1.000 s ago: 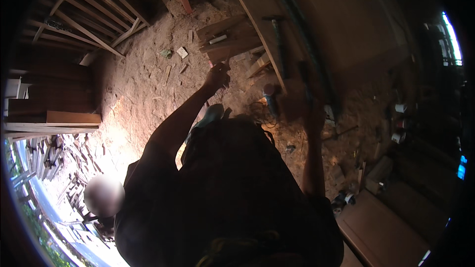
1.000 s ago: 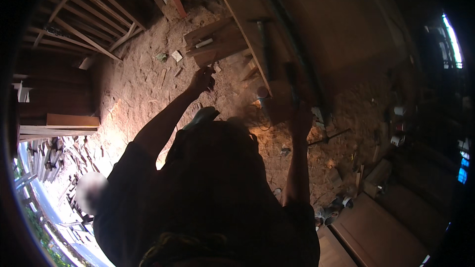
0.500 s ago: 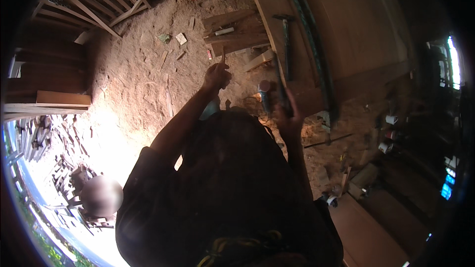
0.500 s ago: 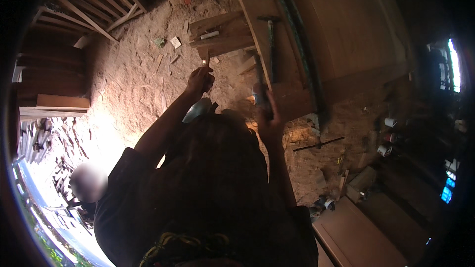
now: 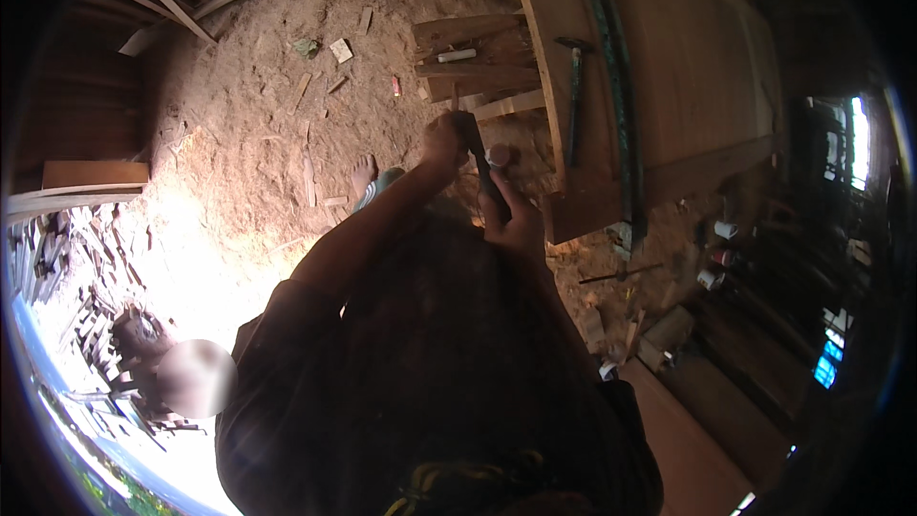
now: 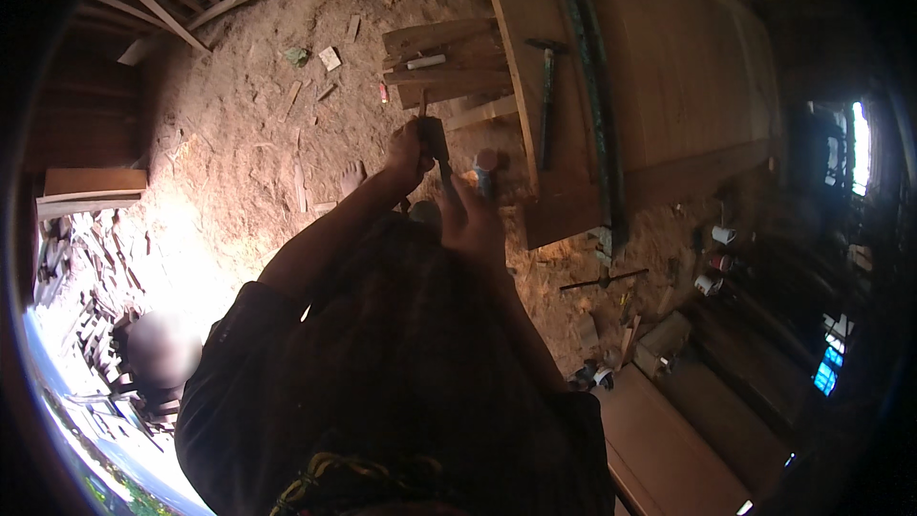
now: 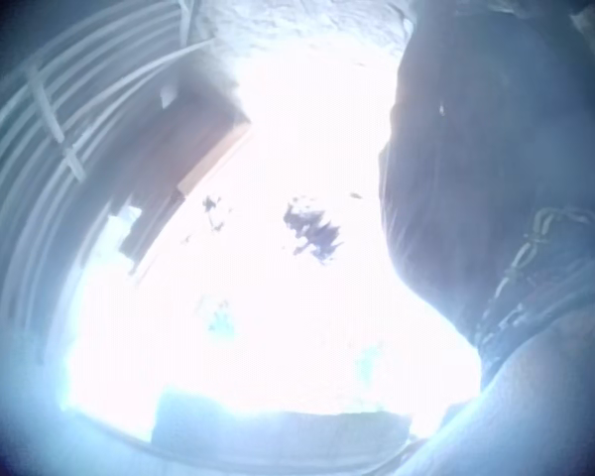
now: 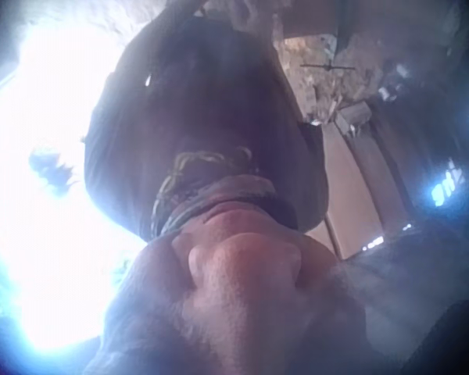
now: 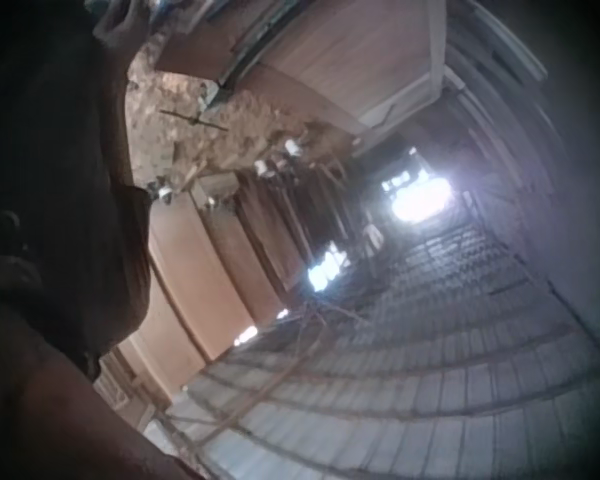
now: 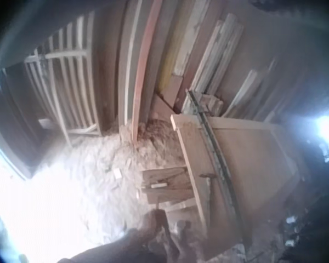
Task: The person uses a hammer and a nail to fasten a wooden plank to a structure. They repeatedly position the nail and strike it with the hammer, working on different sections of the plank.
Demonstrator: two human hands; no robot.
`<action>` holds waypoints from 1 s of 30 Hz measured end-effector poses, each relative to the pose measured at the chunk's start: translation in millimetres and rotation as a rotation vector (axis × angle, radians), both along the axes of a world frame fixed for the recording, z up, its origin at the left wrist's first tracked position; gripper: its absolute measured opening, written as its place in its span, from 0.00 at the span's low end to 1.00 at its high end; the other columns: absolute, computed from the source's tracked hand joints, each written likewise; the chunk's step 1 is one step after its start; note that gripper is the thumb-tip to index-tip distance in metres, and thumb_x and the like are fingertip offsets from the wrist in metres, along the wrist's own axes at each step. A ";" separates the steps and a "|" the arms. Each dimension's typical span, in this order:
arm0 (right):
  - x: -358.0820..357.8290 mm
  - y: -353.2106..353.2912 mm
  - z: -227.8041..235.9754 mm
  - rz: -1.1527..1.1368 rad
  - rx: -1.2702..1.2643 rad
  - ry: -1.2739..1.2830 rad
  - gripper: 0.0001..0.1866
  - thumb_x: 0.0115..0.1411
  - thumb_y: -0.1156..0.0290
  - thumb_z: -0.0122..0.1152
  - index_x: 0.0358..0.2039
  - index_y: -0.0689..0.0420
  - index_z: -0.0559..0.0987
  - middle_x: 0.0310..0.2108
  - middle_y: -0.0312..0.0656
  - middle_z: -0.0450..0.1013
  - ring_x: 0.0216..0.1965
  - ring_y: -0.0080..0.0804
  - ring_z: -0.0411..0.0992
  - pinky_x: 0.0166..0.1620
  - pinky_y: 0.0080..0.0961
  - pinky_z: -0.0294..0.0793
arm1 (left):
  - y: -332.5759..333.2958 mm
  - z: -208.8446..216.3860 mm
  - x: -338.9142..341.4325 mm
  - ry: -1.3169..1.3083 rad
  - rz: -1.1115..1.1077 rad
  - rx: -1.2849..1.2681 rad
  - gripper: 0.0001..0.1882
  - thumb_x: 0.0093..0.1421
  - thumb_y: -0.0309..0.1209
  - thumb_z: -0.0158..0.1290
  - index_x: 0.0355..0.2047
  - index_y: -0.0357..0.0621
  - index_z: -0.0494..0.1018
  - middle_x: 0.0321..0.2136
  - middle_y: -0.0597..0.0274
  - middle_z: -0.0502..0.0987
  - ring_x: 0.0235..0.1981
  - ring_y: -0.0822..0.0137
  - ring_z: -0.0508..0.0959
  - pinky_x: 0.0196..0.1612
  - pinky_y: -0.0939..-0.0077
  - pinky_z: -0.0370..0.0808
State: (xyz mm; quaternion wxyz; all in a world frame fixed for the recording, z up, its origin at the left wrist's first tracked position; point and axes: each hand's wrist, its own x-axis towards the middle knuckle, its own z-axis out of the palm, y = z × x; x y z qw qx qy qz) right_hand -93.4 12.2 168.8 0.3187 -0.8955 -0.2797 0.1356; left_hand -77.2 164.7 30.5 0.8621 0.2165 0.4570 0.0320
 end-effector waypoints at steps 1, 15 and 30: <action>-1.9 1.9 1.4 -0.012 -0.026 0.014 0.21 0.63 0.64 0.63 0.56 0.57 0.79 0.45 0.56 0.80 0.47 0.51 0.80 0.49 0.39 0.78 | 0.4 1.1 0.9 0.006 -0.002 -0.005 0.17 0.69 0.42 0.41 0.37 0.48 0.76 0.17 0.66 0.67 0.12 0.72 0.63 0.13 0.76 0.58; 9.8 1.2 7.0 -0.552 0.514 1.179 0.22 0.65 0.72 0.59 0.60 0.57 0.71 0.33 0.37 0.76 0.29 0.26 0.75 0.32 0.22 0.75 | 15.7 -10.6 -10.9 -0.030 -0.166 0.023 0.18 0.72 0.48 0.42 0.33 0.48 0.68 0.17 0.68 0.65 0.11 0.73 0.62 0.12 0.74 0.58; -34.2 30.4 13.3 -0.100 -0.194 0.114 0.24 0.67 0.68 0.58 0.63 0.56 0.73 0.37 0.51 0.78 0.37 0.46 0.77 0.43 0.37 0.76 | 18.2 -0.3 -5.6 0.086 -0.176 0.160 0.22 0.72 0.46 0.40 0.40 0.41 0.76 0.20 0.63 0.73 0.15 0.69 0.70 0.14 0.71 0.66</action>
